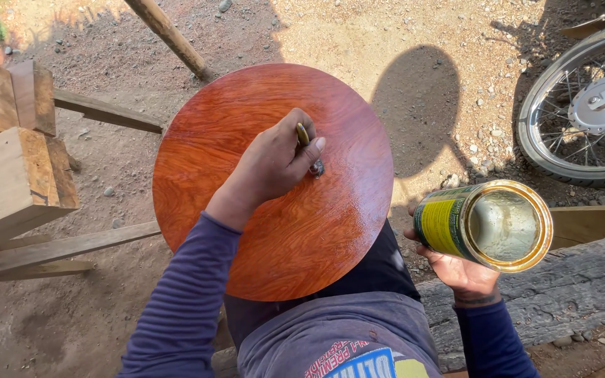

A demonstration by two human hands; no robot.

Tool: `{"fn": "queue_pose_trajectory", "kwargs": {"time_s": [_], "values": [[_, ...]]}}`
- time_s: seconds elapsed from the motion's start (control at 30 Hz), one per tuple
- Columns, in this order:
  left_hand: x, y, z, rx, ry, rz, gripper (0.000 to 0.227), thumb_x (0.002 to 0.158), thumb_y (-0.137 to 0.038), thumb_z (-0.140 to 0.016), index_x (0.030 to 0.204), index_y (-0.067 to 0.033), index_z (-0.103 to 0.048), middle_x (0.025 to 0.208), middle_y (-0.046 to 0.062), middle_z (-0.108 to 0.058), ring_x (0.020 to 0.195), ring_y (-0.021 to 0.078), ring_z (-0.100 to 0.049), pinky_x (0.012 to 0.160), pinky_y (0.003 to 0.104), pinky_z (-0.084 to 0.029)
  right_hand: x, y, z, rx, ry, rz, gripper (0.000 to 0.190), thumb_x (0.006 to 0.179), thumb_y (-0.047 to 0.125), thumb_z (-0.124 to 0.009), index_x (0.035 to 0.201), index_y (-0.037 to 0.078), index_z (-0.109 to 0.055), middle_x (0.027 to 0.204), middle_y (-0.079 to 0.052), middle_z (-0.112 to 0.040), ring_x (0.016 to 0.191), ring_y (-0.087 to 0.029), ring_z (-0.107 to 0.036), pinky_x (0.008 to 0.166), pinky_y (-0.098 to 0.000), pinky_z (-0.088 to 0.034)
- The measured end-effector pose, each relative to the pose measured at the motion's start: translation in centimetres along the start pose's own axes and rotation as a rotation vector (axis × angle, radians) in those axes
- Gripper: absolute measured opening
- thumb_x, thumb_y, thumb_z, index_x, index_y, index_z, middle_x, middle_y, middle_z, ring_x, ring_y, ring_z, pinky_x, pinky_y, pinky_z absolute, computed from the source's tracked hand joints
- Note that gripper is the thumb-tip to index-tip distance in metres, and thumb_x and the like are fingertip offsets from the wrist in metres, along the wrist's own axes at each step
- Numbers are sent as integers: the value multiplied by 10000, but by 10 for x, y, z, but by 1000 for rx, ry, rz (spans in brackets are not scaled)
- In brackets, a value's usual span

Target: Apply varnish to a circular wooden table surface using a brush.

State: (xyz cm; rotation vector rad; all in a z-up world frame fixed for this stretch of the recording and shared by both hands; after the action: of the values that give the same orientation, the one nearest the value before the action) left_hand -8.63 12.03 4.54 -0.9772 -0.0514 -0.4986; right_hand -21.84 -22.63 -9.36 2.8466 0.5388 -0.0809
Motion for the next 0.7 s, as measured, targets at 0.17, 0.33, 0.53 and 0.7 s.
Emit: {"fn": "queue_pose_trajectory", "kwargs": {"time_s": [0.17,0.33,0.53,0.7], "values": [[12,-8,-6,229,-86,-50,273,1022,-240,-701,999,-55,-502,760,144,-655,718,355,-661,601,447,-491,15,-2,4,-73,-93,-25,713,1077,557,-517,1600,80,-428,1523,-342,-474,1197,-570,-583,860,-506,-592],[53,-6,-40,-122,-169,-168,215,1052,-223,-660,1044,-69,-511,769,101,-622,664,232,-673,612,376,-537,26,-7,2,-38,-36,-15,730,1099,520,-532,1603,3,-419,1487,-380,-476,1188,-590,-604,821,-482,-601],[98,16,-67,-183,-128,-171,230,1068,-235,-635,1069,-70,-475,782,75,-612,675,185,-686,607,340,-529,15,-5,7,-102,-117,-19,747,1062,560,-534,1601,60,-406,1526,-342,-476,1162,-551,-608,810,-463,-604],[101,23,-66,-159,-61,-137,238,1058,-245,-631,1058,-58,-484,775,96,-616,684,218,-679,622,367,-529,5,-2,9,63,0,-37,793,1083,562,-530,1624,11,-350,1570,-348,-410,1239,-576,-562,843,-469,-602]]}}
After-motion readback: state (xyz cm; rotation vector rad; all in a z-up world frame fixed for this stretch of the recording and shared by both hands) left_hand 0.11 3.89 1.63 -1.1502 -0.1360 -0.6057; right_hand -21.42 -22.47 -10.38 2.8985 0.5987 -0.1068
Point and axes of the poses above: each hand's wrist, its own x-axis towards the middle knuckle, its own z-axis out of the back of the hand, y = z × x, the point moved 1 cm from there along x, towards the middle knuckle
